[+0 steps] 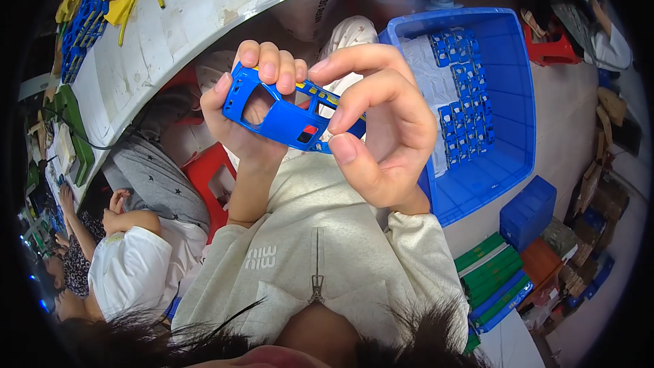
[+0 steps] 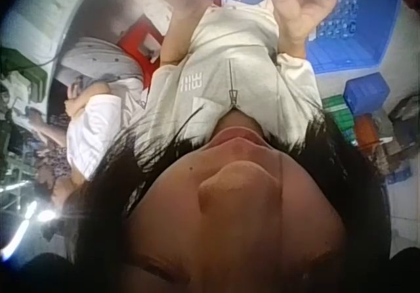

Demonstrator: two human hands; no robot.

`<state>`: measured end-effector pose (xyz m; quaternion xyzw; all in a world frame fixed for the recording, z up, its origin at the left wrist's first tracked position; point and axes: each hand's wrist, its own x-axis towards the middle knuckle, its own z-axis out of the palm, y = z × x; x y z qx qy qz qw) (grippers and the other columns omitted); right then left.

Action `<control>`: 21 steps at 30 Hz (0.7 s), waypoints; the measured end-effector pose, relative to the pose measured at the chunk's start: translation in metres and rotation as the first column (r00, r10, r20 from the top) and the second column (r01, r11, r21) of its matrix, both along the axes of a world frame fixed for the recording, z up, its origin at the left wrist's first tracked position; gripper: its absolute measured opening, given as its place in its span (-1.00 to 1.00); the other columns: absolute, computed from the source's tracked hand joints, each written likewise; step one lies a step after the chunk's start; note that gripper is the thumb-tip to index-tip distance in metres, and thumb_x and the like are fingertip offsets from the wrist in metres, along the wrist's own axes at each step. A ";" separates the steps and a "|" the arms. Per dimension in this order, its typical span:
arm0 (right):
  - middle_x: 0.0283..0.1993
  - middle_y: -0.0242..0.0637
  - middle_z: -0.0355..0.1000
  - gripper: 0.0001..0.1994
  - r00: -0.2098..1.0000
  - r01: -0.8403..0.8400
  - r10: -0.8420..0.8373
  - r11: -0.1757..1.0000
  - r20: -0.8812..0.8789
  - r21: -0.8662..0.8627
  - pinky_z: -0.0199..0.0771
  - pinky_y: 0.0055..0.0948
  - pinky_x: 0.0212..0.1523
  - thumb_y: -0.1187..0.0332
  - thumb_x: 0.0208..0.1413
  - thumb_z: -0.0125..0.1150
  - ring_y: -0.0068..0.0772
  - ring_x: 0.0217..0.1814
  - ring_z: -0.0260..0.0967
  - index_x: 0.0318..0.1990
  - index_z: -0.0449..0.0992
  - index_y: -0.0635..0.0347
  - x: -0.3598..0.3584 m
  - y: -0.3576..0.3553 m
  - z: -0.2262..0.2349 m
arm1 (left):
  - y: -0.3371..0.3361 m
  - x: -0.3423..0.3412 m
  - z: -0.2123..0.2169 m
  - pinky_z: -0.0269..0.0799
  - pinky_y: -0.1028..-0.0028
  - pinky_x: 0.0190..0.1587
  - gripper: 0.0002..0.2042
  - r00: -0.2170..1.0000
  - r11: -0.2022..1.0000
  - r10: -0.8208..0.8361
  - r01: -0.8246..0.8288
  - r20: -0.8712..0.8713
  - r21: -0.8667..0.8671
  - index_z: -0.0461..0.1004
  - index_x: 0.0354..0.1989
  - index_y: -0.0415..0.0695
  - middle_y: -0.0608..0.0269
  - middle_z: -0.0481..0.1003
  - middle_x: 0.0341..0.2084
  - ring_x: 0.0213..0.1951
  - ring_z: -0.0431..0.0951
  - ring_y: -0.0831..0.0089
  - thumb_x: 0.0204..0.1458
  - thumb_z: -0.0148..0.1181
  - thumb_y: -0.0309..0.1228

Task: The person assembles a toy car by hand, fitting internal car parts and plastic components into a toy car chassis.

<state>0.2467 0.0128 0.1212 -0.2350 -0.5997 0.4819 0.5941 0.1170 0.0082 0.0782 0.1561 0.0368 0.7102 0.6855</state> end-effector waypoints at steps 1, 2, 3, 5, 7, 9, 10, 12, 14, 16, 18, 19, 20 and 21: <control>-0.18 -0.03 0.27 -0.88 1.000 0.002 -0.002 1.000 0.000 -0.006 0.18 -0.38 -0.07 0.40 -0.21 0.13 -0.31 -0.12 0.23 -0.50 0.34 0.21 0.000 0.002 0.000 | 0.002 0.000 0.000 0.27 0.38 -0.25 -0.75 1.000 1.000 0.000 0.000 -0.004 -0.001 0.21 -0.35 -0.12 0.17 0.32 -0.48 -0.37 0.36 0.31 -0.09 -0.18 -0.20; -0.18 -0.03 0.27 -0.88 1.000 0.003 -0.003 1.000 -0.002 -0.008 0.18 -0.38 -0.06 0.41 -0.20 0.12 -0.32 -0.13 0.23 -0.50 0.34 0.21 0.000 0.004 0.000 | 0.004 0.000 0.000 0.27 0.38 -0.25 -0.75 1.000 1.000 0.001 -0.001 -0.004 0.001 0.21 -0.35 -0.12 0.17 0.32 -0.48 -0.37 0.36 0.31 -0.09 -0.18 -0.20; -0.18 -0.03 0.27 -0.88 1.000 0.000 0.000 1.000 -0.003 -0.006 0.18 -0.38 -0.06 0.41 -0.20 0.12 -0.32 -0.13 0.23 -0.50 0.34 0.21 -0.002 0.004 0.000 | 0.004 -0.001 0.000 0.27 0.38 -0.25 -0.75 1.000 1.000 0.006 -0.006 -0.012 -0.008 0.20 -0.36 -0.12 0.17 0.32 -0.48 -0.37 0.36 0.31 -0.09 -0.17 -0.20; -0.18 -0.02 0.27 -0.90 0.999 0.007 -0.010 0.998 -0.050 -0.070 0.17 -0.38 -0.05 0.43 -0.18 0.10 -0.32 -0.13 0.22 -0.50 0.33 0.21 -0.006 0.002 0.005 | 0.003 -0.002 0.004 0.26 0.38 -0.25 -0.75 1.000 0.999 0.010 -0.010 -0.004 -0.033 0.20 -0.37 -0.13 0.18 0.31 -0.49 -0.38 0.35 0.31 -0.10 -0.16 -0.20; -0.19 -0.01 0.28 -0.91 0.999 0.022 -0.024 0.999 -0.040 -0.047 0.15 -0.39 -0.05 0.43 -0.18 0.08 -0.31 -0.13 0.21 -0.50 0.33 0.21 -0.002 0.002 0.003 | 0.004 0.001 0.004 0.26 0.39 -0.26 -0.75 1.000 0.999 0.002 -0.002 0.005 -0.044 0.19 -0.39 -0.13 0.19 0.30 -0.51 -0.39 0.34 0.32 -0.11 -0.13 -0.20; -0.20 -0.01 0.29 -0.92 0.999 0.032 -0.033 0.998 -0.026 -0.060 0.13 -0.40 -0.04 0.43 -0.17 0.07 -0.31 -0.13 0.20 -0.51 0.33 0.20 -0.002 0.002 -0.003 | 0.002 0.000 0.000 0.25 0.40 -0.25 -0.74 0.999 0.997 0.022 -0.023 -0.024 -0.071 0.19 -0.39 -0.15 0.17 0.30 -0.51 -0.38 0.34 0.32 -0.12 -0.12 -0.20; -0.20 -0.01 0.29 -0.92 0.999 0.034 -0.035 0.997 -0.018 -0.069 0.12 -0.40 -0.04 0.43 -0.17 0.07 -0.31 -0.13 0.20 -0.52 0.32 0.20 -0.001 0.001 -0.003 | 0.000 0.000 -0.001 0.25 0.40 -0.25 -0.74 0.999 0.996 0.033 -0.035 -0.031 -0.081 0.20 -0.39 -0.15 0.17 0.30 -0.51 -0.38 0.34 0.32 -0.12 -0.11 -0.20; -0.22 -0.04 0.29 -0.90 1.000 0.017 -0.019 0.995 -0.014 -0.101 0.12 -0.42 -0.05 0.40 -0.16 0.07 -0.33 -0.15 0.20 -0.54 0.30 0.18 -0.002 0.000 0.000 | -0.001 0.000 -0.002 0.25 0.41 -0.25 -0.73 0.999 0.994 0.041 -0.044 -0.026 -0.101 0.19 -0.39 -0.16 0.16 0.30 -0.51 -0.38 0.34 0.33 -0.11 -0.11 -0.20; -0.31 -0.09 0.30 -0.83 0.999 0.024 -0.027 0.994 -0.026 -0.104 0.15 -0.44 -0.14 0.33 -0.14 0.06 -0.35 -0.23 0.20 -0.59 0.25 0.17 -0.003 0.000 0.001 | -0.001 0.000 -0.002 0.25 0.42 -0.24 -0.74 0.998 0.996 0.050 -0.052 -0.031 -0.076 0.20 -0.38 -0.16 0.16 0.30 -0.50 -0.37 0.34 0.33 -0.11 -0.11 -0.21; -0.37 -0.12 0.29 -0.80 0.998 -0.022 0.016 0.996 -0.067 -0.084 0.16 -0.45 -0.19 0.29 -0.14 0.05 -0.36 -0.29 0.19 -0.61 0.22 0.17 -0.002 0.003 0.002 | 0.000 -0.003 -0.001 0.25 0.43 -0.24 -0.74 0.998 0.993 0.052 -0.055 -0.033 -0.100 0.20 -0.38 -0.17 0.16 0.30 -0.50 -0.37 0.34 0.34 -0.11 -0.12 -0.22; -0.42 -0.15 0.29 -0.76 0.993 -0.077 0.069 0.994 -0.100 -0.074 0.17 -0.47 -0.25 0.25 -0.14 0.04 -0.37 -0.34 0.18 -0.63 0.19 0.16 -0.003 0.009 -0.002 | 0.006 -0.011 0.000 0.25 0.43 -0.25 -0.75 0.995 0.993 0.090 -0.092 -0.031 -0.077 0.20 -0.38 -0.17 0.16 0.30 -0.50 -0.37 0.33 0.34 -0.12 -0.13 -0.23; -0.46 -0.17 0.28 -0.75 0.991 -0.090 0.082 0.993 -0.107 -0.078 0.16 -0.48 -0.29 0.23 -0.16 0.04 -0.38 -0.37 0.17 -0.64 0.17 0.16 -0.004 0.012 -0.006 | 0.008 -0.019 0.003 0.22 0.43 -0.25 -0.76 0.988 0.979 0.140 -0.148 -0.066 -0.139 0.19 -0.42 -0.14 0.20 0.27 -0.53 -0.42 0.30 0.37 -0.13 -0.13 -0.22; -0.49 -0.19 0.27 -0.74 0.989 -0.104 0.095 0.991 -0.112 -0.084 0.16 -0.49 -0.32 0.22 -0.18 0.03 -0.38 -0.40 0.16 -0.65 0.15 0.16 -0.006 0.016 -0.010 | 0.009 -0.026 0.006 0.19 0.43 -0.25 -0.77 0.977 0.958 0.189 -0.205 -0.098 -0.201 0.18 -0.45 -0.12 0.25 0.25 -0.55 -0.47 0.27 0.40 -0.14 -0.13 -0.20; -0.47 -0.20 0.27 -0.76 0.981 -0.160 0.147 0.982 -0.130 -0.098 0.16 -0.51 -0.30 0.26 -0.23 0.05 -0.40 -0.38 0.14 -0.63 0.15 0.17 -0.006 0.021 -0.016 | 0.012 -0.035 0.006 0.19 0.43 -0.25 -0.78 0.971 0.948 0.228 -0.239 -0.075 -0.208 0.19 -0.45 -0.12 0.24 0.25 -0.55 -0.46 0.26 0.40 -0.14 -0.14 -0.22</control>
